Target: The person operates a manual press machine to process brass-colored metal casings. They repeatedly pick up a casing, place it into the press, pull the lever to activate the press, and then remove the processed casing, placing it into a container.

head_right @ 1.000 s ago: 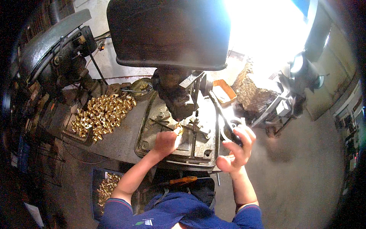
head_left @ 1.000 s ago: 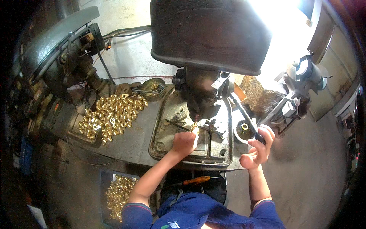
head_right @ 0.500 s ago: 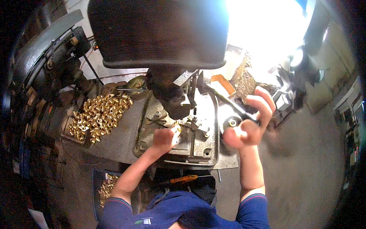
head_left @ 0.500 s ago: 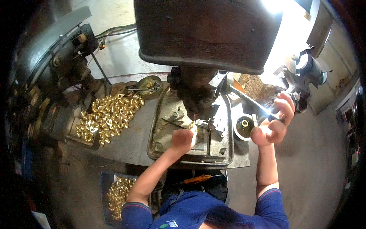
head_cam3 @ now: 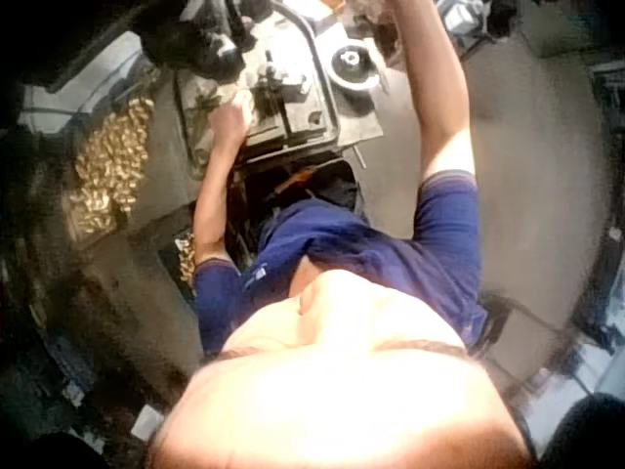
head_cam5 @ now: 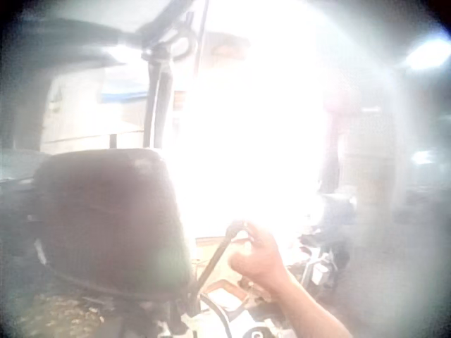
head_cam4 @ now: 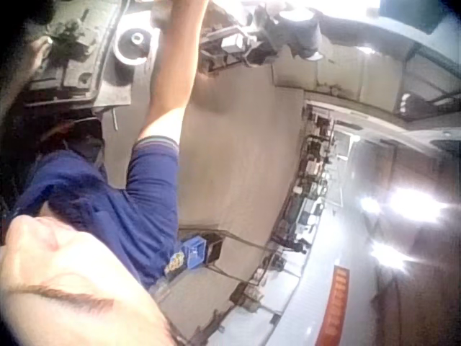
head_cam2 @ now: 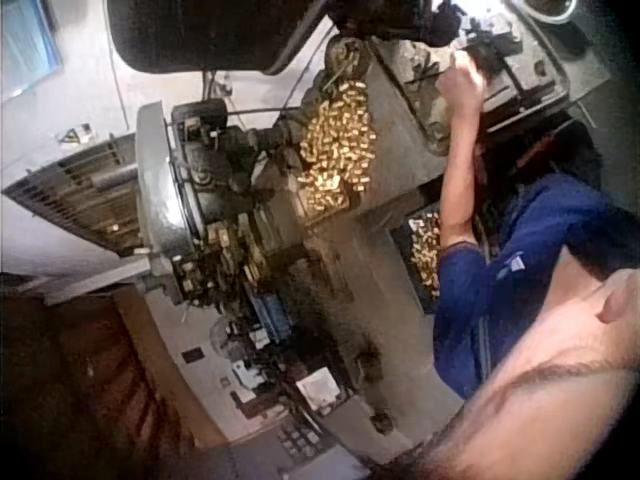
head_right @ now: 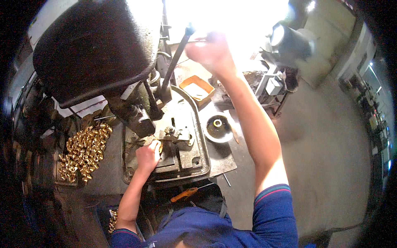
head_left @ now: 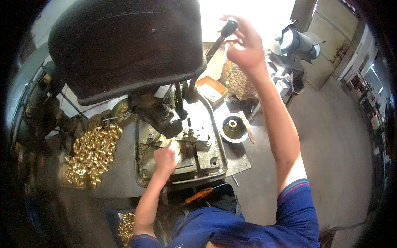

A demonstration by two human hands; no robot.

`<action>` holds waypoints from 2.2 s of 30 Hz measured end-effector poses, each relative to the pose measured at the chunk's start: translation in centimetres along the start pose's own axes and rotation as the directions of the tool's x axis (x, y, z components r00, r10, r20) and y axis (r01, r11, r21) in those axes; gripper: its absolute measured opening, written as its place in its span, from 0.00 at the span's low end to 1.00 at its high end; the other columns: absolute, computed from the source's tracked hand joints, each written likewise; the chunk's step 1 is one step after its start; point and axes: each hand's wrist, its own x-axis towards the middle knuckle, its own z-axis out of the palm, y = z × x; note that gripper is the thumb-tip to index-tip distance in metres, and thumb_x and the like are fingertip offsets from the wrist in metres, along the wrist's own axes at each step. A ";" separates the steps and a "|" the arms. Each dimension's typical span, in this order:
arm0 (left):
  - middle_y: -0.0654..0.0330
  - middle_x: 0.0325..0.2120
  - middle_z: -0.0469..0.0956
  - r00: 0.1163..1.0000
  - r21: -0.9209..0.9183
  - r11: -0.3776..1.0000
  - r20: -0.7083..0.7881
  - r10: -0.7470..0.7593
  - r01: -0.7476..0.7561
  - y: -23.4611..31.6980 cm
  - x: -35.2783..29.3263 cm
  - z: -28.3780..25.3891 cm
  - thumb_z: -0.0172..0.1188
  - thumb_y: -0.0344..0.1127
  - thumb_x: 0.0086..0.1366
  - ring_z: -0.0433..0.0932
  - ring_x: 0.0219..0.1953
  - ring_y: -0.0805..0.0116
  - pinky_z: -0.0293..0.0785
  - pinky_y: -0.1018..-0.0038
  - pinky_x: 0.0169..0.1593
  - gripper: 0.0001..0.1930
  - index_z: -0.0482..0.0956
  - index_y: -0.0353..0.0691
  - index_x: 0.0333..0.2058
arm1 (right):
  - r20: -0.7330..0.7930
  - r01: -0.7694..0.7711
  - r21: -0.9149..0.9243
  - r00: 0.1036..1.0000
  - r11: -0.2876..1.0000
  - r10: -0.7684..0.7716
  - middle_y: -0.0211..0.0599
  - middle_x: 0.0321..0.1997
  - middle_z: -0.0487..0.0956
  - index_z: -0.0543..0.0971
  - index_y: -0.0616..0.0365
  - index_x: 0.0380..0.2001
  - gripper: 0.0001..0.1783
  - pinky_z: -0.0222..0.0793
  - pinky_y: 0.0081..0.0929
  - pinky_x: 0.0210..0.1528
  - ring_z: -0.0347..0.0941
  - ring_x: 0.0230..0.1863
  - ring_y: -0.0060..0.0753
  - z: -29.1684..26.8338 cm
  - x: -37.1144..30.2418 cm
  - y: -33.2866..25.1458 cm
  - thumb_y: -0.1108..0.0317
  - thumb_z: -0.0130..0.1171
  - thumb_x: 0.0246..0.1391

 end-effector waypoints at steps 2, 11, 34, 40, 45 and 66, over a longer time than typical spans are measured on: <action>0.54 0.16 0.74 1.000 -0.007 1.000 0.020 -0.012 0.012 0.2 -0.3 -0.7 0.55 0.31 0.52 0.75 0.20 0.53 0.69 0.61 0.23 0.07 0.74 0.45 0.32 | -0.083 -0.024 -0.105 0.996 0.994 0.015 0.44 0.52 0.70 0.64 0.62 0.54 0.36 0.66 0.28 0.51 0.68 0.52 0.38 -2.7 -3.2 1.3 0.78 0.48 0.32; 0.52 0.15 0.74 0.990 -0.309 0.948 -0.095 -0.103 0.069 0.7 -5.4 -5.6 0.60 0.33 0.54 0.74 0.18 0.55 0.67 0.66 0.22 0.06 0.79 0.39 0.30 | 0.153 -0.947 -0.089 0.292 0.308 0.944 0.34 0.38 0.75 0.75 0.57 0.38 0.18 0.74 0.26 0.30 0.76 0.31 0.33 -13.5 -24.5 6.9 0.67 0.51 0.38; 0.48 0.20 0.76 0.566 0.345 0.566 0.111 -0.817 0.749 -15.2 -41.6 -9.2 0.59 0.39 0.51 0.76 0.24 0.49 0.73 0.60 0.29 0.10 0.78 0.37 0.25 | 0.124 -0.620 0.101 0.784 0.778 0.608 0.32 0.24 0.71 0.75 0.66 0.21 0.15 0.53 0.15 0.17 0.60 0.19 0.17 -8.4 -22.7 1.7 0.79 0.40 0.25; 0.44 0.28 0.77 0.416 0.321 0.472 0.228 -0.880 0.821 -14.5 -43.1 -6.1 0.62 0.39 0.47 0.76 0.33 0.47 0.74 0.60 0.38 0.16 0.79 0.38 0.34 | 0.484 -0.173 -0.302 0.819 0.937 0.307 0.33 0.20 0.68 0.76 0.59 0.23 0.11 0.56 0.21 0.20 0.62 0.17 0.27 2.6 -24.3 -2.2 0.71 0.54 0.28; 0.45 0.28 0.77 0.499 0.333 0.567 0.274 -0.822 0.753 -14.0 -41.7 -6.1 0.60 0.40 0.49 0.76 0.32 0.46 0.73 0.59 0.38 0.16 0.78 0.39 0.37 | 0.544 -0.235 -0.347 0.738 0.908 0.399 0.45 0.45 0.72 0.76 0.62 0.40 0.25 0.65 0.23 0.33 0.70 0.32 0.33 5.8 -25.5 0.5 0.73 0.56 0.30; 0.45 0.24 0.76 0.630 0.096 0.659 0.217 -0.745 0.746 -14.5 -40.1 -4.0 0.57 0.36 0.52 0.75 0.29 0.44 0.72 0.57 0.34 0.08 0.79 0.38 0.27 | 0.586 -0.255 -0.338 0.696 0.906 0.415 0.46 0.45 0.74 0.77 0.59 0.28 0.11 0.68 0.33 0.39 0.73 0.39 0.44 9.0 -25.0 4.5 0.69 0.56 0.36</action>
